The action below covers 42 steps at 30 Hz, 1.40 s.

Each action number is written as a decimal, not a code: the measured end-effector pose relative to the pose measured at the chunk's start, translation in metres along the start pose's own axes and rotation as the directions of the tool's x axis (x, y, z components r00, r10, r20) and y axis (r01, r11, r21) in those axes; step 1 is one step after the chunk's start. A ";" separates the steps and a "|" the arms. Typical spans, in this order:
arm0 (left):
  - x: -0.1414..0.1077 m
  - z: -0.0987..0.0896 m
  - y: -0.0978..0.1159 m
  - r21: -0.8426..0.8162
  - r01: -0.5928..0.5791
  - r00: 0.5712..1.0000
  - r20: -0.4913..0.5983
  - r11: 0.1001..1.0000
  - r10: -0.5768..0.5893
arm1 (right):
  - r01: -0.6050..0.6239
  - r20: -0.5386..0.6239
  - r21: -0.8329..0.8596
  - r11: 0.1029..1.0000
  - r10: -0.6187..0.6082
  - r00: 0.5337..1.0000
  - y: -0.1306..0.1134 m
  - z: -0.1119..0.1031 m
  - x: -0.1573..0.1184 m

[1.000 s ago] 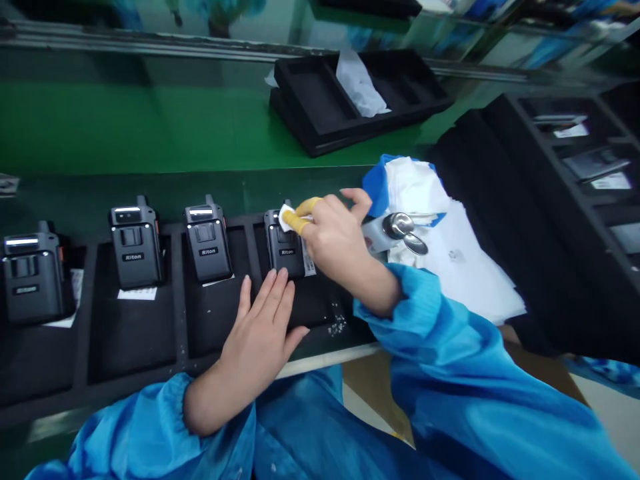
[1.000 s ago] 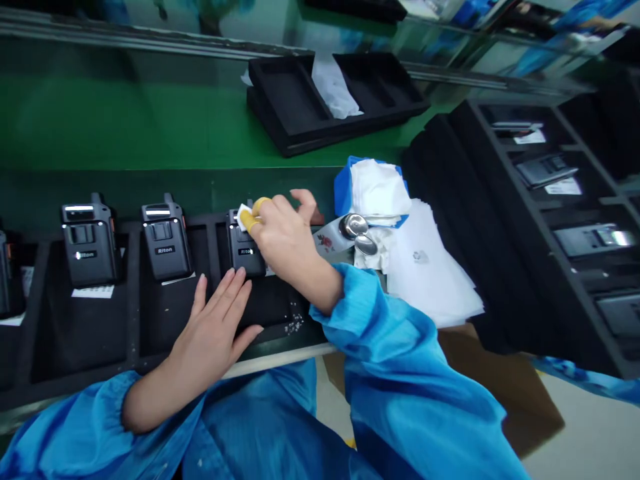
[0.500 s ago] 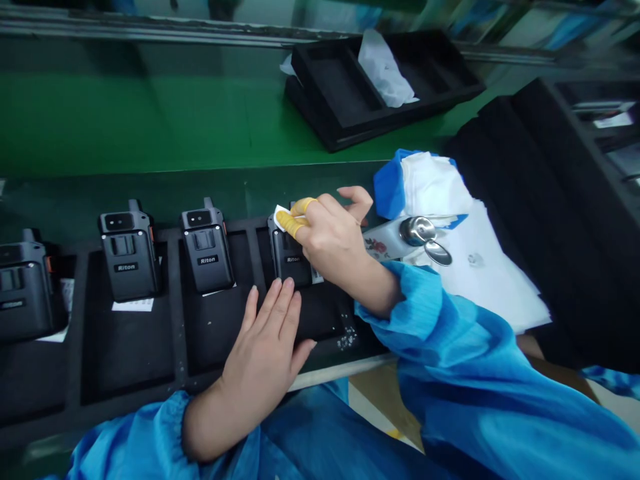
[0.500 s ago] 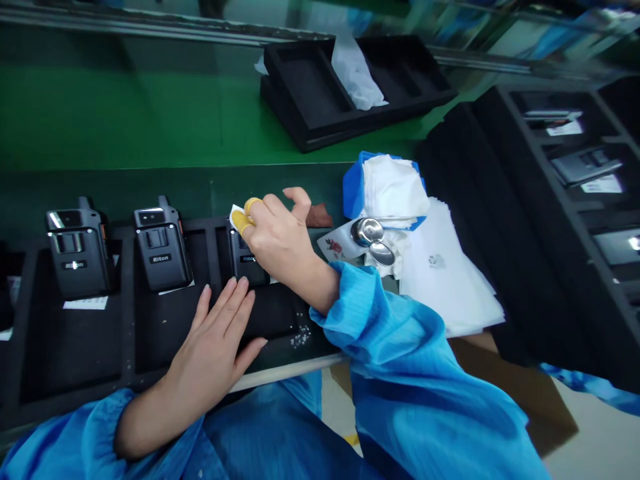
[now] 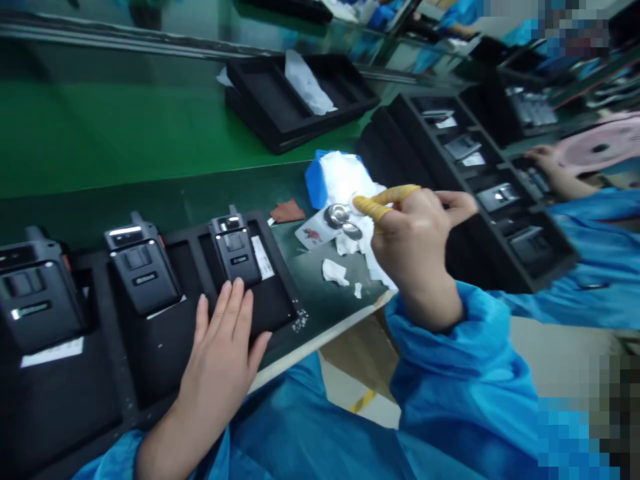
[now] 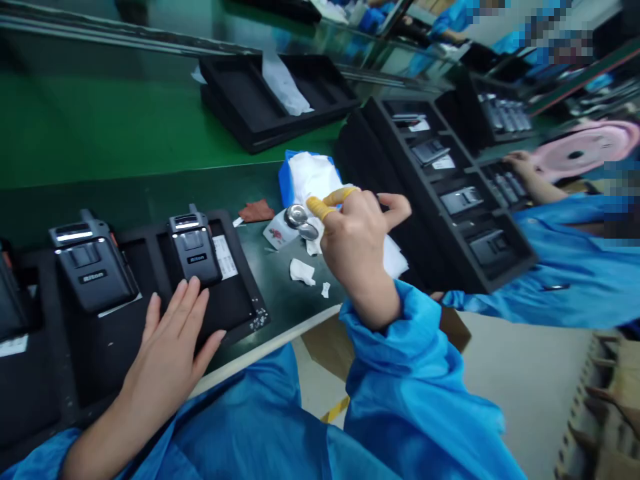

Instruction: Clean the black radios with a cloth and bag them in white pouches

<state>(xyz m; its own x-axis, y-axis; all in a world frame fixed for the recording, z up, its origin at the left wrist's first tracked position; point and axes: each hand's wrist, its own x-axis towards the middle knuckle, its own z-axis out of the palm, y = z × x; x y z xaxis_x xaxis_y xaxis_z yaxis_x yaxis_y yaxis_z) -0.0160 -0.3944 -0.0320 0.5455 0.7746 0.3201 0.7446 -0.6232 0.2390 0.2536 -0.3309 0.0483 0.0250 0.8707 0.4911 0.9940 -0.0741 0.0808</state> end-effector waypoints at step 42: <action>0.002 -0.004 0.003 -0.052 0.079 0.993 0.088 0.995 -0.075 | 0.356 0.090 0.203 0.912 -0.380 0.921 -0.111 0.046 0.004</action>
<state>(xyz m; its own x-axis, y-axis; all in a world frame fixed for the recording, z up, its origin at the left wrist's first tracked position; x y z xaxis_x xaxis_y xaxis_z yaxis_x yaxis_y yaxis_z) -0.0145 -0.3950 -0.0266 0.5201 0.8254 0.2196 0.7644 -0.5646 0.3114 0.1487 -0.2966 0.0012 -0.3447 0.8736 0.3436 0.9372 0.3412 0.0729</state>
